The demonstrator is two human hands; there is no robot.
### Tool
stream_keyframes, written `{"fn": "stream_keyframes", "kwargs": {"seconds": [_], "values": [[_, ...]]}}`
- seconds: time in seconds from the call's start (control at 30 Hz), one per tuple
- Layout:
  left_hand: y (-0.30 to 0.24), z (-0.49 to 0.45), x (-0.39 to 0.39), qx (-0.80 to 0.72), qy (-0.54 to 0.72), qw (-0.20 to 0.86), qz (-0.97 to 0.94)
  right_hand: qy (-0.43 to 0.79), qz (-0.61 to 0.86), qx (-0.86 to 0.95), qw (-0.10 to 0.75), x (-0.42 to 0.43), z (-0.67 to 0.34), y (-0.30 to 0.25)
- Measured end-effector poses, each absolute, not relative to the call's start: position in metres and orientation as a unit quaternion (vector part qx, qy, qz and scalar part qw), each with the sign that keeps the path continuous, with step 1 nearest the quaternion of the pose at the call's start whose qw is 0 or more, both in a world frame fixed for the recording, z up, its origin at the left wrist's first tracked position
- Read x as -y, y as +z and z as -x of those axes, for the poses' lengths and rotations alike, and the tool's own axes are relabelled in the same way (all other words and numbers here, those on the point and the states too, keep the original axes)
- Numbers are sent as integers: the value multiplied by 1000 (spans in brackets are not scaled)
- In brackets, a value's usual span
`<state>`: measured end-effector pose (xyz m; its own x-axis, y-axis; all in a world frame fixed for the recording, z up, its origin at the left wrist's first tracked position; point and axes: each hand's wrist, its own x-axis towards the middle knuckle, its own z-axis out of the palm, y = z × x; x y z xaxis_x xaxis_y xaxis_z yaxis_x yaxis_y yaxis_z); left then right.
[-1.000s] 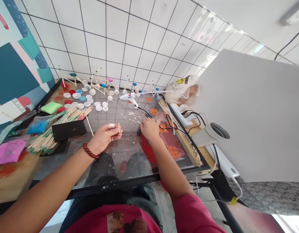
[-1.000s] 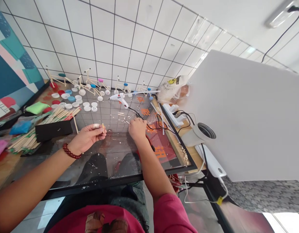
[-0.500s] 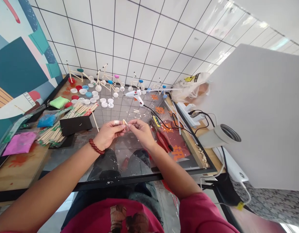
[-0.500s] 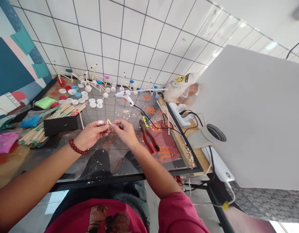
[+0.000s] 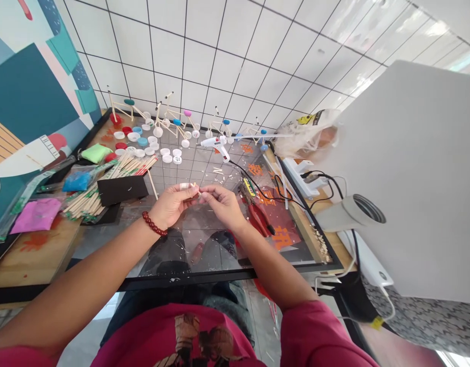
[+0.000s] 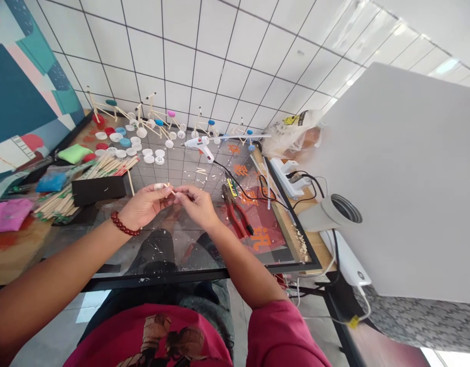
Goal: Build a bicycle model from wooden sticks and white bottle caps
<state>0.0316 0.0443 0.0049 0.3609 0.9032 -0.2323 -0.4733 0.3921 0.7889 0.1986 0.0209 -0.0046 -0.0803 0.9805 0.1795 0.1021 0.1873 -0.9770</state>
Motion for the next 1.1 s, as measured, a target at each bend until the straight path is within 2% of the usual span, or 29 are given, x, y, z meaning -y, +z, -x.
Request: {"fn": "stream_keyframes", "kwargs": {"seconds": [0.17,0.4,0.6,0.8,1.1], "values": [[6,-30,-47,-358,466,758,-284,403,487,590,502,-21,-204,0],[2,-33,-46,-340,456,763,-307,441,451,611,477,-21,-196,-8],[6,-37,-39,-354,459,732,-358,358,505,639,457,-20,-195,-13],[4,-41,-38,-409,498,651,-401,339,502,662,442,-19,-191,-14],[0,-41,-40,-395,482,644,-444,280,513,669,459,-19,-191,-9]]}}
